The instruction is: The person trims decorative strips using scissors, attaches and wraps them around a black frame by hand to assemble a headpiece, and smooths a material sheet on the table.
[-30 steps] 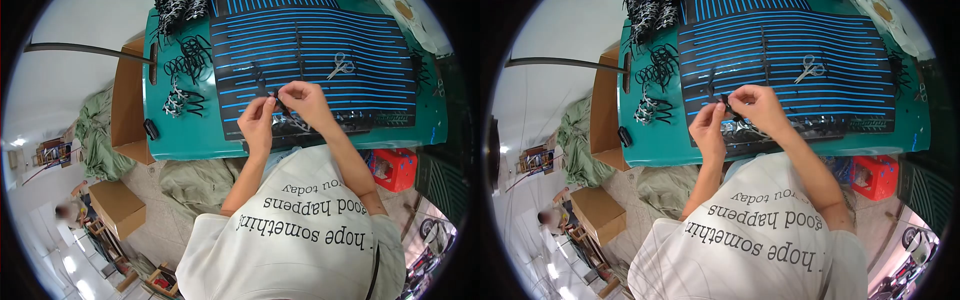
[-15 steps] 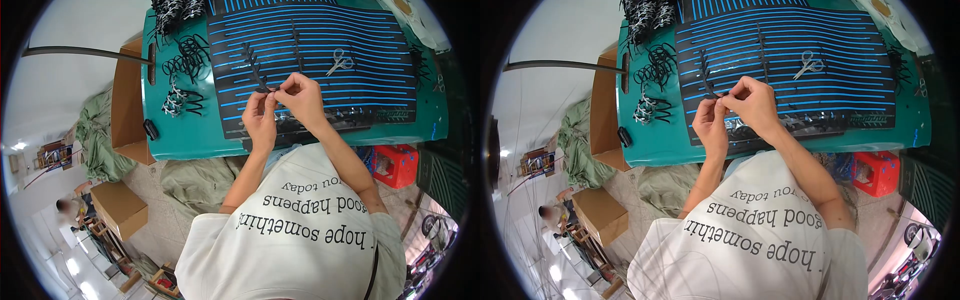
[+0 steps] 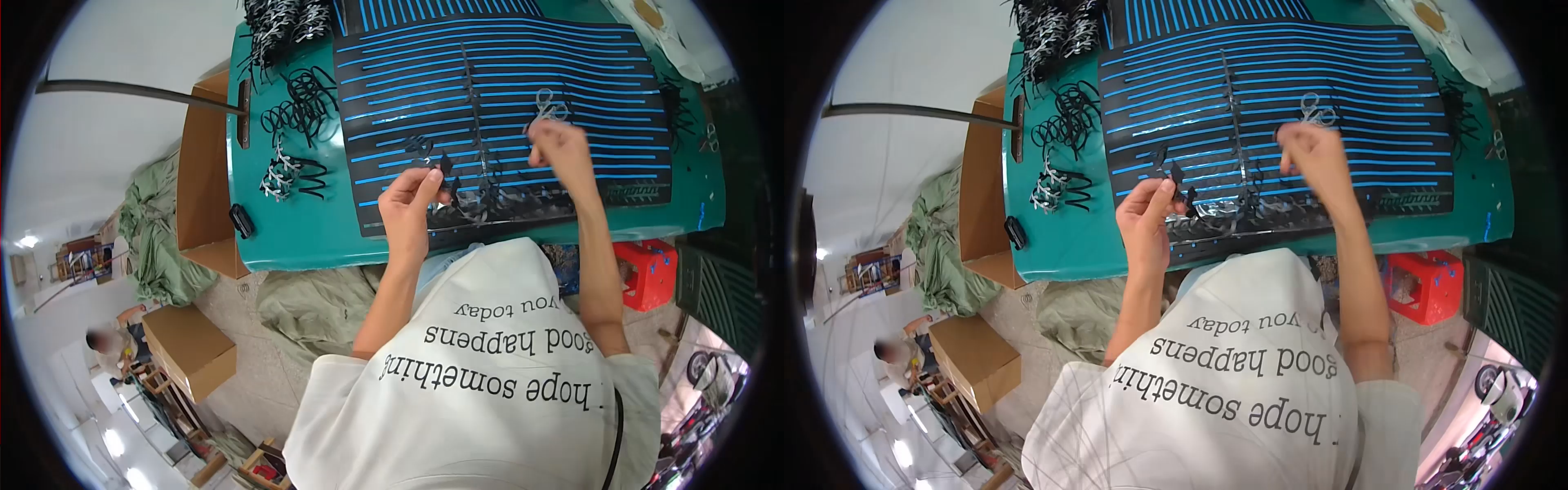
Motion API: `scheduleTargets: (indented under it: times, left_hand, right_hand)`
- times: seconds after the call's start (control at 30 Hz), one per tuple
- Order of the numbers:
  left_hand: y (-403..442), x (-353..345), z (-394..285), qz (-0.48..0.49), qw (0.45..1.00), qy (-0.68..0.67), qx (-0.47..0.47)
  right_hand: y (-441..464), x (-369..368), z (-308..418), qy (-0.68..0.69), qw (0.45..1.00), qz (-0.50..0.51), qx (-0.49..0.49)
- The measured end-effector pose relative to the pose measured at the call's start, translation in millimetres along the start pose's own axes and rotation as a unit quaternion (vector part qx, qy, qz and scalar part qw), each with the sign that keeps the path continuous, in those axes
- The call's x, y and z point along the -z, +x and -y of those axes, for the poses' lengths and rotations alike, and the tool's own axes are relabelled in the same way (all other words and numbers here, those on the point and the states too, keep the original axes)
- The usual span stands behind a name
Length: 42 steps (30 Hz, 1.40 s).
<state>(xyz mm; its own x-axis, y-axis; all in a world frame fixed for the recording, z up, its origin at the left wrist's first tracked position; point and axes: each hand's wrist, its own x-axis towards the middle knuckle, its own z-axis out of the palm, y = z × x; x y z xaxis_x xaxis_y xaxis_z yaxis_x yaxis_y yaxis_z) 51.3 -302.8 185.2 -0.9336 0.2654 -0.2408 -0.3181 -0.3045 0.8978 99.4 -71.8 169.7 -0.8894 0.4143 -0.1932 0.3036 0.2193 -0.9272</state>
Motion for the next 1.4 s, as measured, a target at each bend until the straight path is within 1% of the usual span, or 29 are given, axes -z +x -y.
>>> scheduleTargets:
  times: [0.03,0.07,0.1,0.13,0.17,0.2,0.23,0.27,0.3,0.4,0.5,0.67,0.7,0.8,0.9,0.93,1.03,1.07,1.17,1.2,1.3,1.33,1.4]
  left_hand:
    - [1.3,-2.2,-4.3,0.012,1.000,0.017,0.003]
    - [1.7,-4.2,-8.6,0.025,0.999,0.036,0.009]
    - [1.1,-6.4,-11.5,0.041,0.997,0.055,0.016]
    - [0.6,-8.5,-13.5,0.040,0.998,0.055,0.016]
    - [0.4,-12.3,-15.4,0.045,0.997,0.060,0.014]
    - [-1.5,-14.9,-16.5,0.051,0.996,0.067,0.013]
    - [-2.3,-16.6,-16.5,0.058,0.996,0.073,0.012]
    - [-2.4,-17.8,-15.8,0.060,0.995,0.073,0.012]
    - [-2.7,-18.6,-15.1,0.063,0.995,0.072,0.013]
    - [-3.1,-17.6,-14.3,0.065,0.995,0.069,0.011]
    - [-2.6,-13.9,-13.6,0.106,0.993,0.056,0.005]
    - [-3.5,-12.8,-11.8,0.110,0.991,0.073,0.000]
    - [-4.4,-13.7,-10.8,0.112,0.992,0.064,-0.004]
    - [-6.0,-14.0,-5.6,0.118,0.992,0.044,-0.013]
    - [-6.6,-10.5,0.9,0.124,0.992,-0.024,0.030]
    - [-7.5,-10.3,2.6,0.123,0.992,-0.026,0.029]
    - [-11.5,-14.2,-0.5,0.121,0.992,-0.010,-0.023]
    - [-12.6,-14.2,-0.9,0.117,0.993,-0.014,-0.022]
    - [-12.6,-13.5,-4.9,0.174,0.979,-0.111,0.004]
    - [-12.5,-15.2,-6.8,0.172,0.979,-0.113,-0.001]
    - [-18.5,-18.6,-11.1,0.161,0.954,-0.242,0.070]
    - [-20.1,-18.9,-11.7,0.158,0.954,-0.245,0.067]
    - [-22.6,-21.0,-12.0,0.147,0.945,-0.273,0.099]
  right_hand:
    - [-10.4,-3.8,-2.4,-0.136,0.990,0.037,-0.009]
    - [-19.2,-7.1,6.3,-0.135,0.990,0.041,-0.010]
    - [-26.9,-12.1,24.1,-0.260,0.964,0.059,-0.013]
    - [-30.7,-19.3,37.7,-0.381,0.921,0.074,-0.014]
    - [-32.2,-26.9,44.3,-0.381,0.921,0.075,-0.013]
    - [-35.1,-35.3,50.0,-0.206,0.977,0.062,0.009]
    - [-37.0,-41.7,54.8,-0.023,0.998,0.046,0.031]
    - [-38.0,-44.3,57.8,0.159,0.985,0.027,0.054]
    - [-38.4,-44.2,60.0,0.159,0.986,0.026,0.054]
    - [-37.7,-43.5,66.7,0.135,0.984,0.106,0.046]
    - [-38.1,-43.4,69.2,0.155,0.980,0.117,0.031]
    - [-32.9,-43.5,65.9,0.213,0.968,0.134,0.019]
    - [-32.9,-44.4,65.1,0.213,0.968,0.134,0.020]
    - [-34.4,-50.3,62.6,0.342,0.933,0.112,-0.025]
    - [-39.7,-57.4,60.8,0.351,0.932,0.089,-0.011]
    - [-41.9,-58.8,60.8,0.354,0.932,0.077,-0.004]
    - [-49.5,-62.3,63.3,0.355,0.933,0.052,0.023]
    - [-52.4,-63.6,64.2,0.357,0.932,0.039,0.035]
    - [-55.2,-66.2,70.0,0.358,0.932,0.029,0.037]
    - [-54.9,-66.7,72.5,0.360,0.932,0.021,0.040]
    - [-57.6,-70.0,77.1,0.380,0.924,0.018,0.033]
    - [-58.2,-71.0,77.8,0.393,0.919,0.014,0.028]
    - [-57.4,-72.6,75.2,0.391,0.920,0.013,0.022]
